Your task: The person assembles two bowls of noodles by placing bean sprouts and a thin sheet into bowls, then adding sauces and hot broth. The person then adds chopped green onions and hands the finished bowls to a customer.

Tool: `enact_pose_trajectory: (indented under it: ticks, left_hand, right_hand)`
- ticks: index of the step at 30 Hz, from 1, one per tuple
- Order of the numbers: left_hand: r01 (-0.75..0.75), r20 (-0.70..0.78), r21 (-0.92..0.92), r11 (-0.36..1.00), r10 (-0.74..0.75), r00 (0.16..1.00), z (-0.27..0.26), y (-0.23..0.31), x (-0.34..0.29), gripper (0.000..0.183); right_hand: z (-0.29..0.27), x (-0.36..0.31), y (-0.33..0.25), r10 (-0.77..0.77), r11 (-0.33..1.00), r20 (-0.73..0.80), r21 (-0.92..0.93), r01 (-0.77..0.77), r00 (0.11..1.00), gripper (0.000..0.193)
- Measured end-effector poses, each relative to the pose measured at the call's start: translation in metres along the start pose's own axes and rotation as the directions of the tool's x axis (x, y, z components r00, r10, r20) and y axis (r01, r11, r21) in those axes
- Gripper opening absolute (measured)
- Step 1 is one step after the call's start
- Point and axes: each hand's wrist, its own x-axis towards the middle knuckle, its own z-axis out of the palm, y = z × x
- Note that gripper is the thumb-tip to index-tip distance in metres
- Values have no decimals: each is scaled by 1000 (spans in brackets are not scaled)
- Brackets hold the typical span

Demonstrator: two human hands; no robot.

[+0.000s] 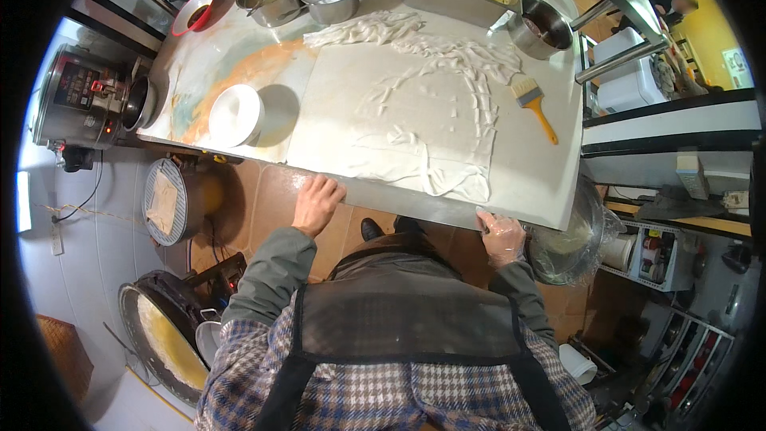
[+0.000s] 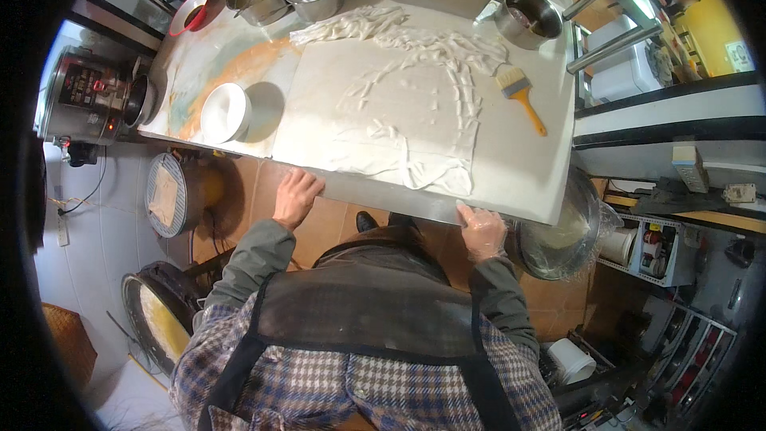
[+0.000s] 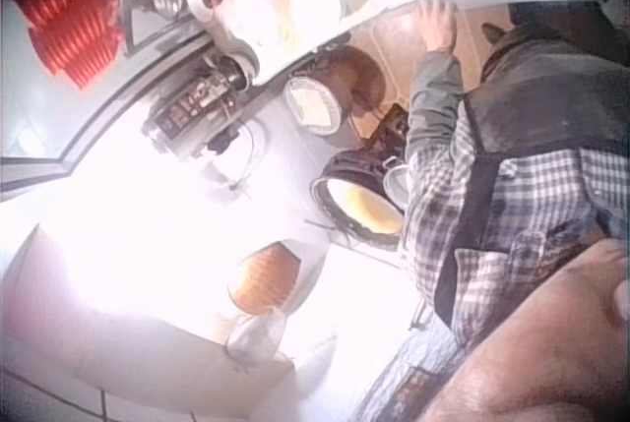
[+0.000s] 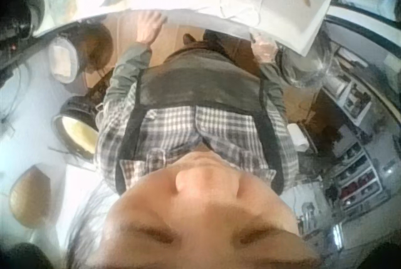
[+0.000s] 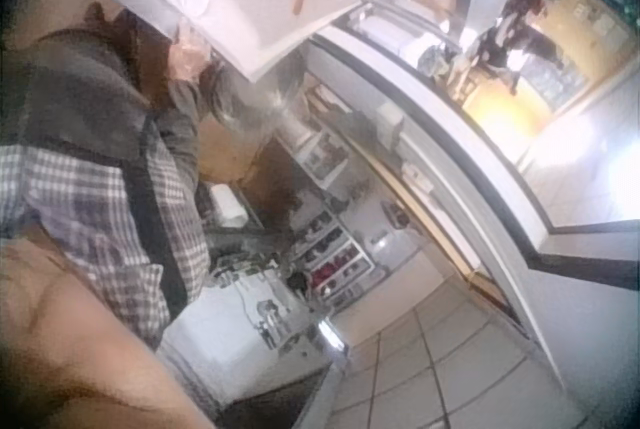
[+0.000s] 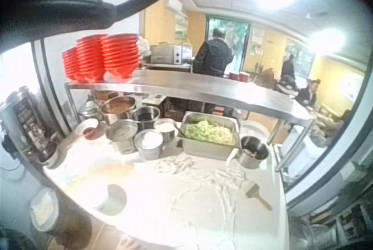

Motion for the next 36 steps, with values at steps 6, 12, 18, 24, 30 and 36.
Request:
enact_pose_trajectory:
  ticks: [6,12,18,24,30,36]
  left_hand:
    - [14,18,26,1000,-14,1000,13,4,0,18]
    - [-4,-60,-2,1000,4,998,47,-55,130,3]
    - [8,-3,29,1000,-7,1000,46,-87,205,4]
    - [17,337,-305,952,91,937,-31,-91,169,79]
    - [186,-343,-251,950,-267,900,-205,-251,252,44]
    - [283,-816,267,921,61,574,-383,-433,430,50]
  right_hand:
    - [17,2,13,-44,999,-38,-21,43,998,14]
    - [59,123,66,-110,991,-128,-85,99,986,13]
    - [61,186,101,3,998,88,-63,3,996,18]
    - [40,146,87,-25,977,219,212,-23,976,66]
    - [14,169,91,36,972,126,224,-64,991,45]
    - [28,216,16,95,968,31,229,-100,995,34]
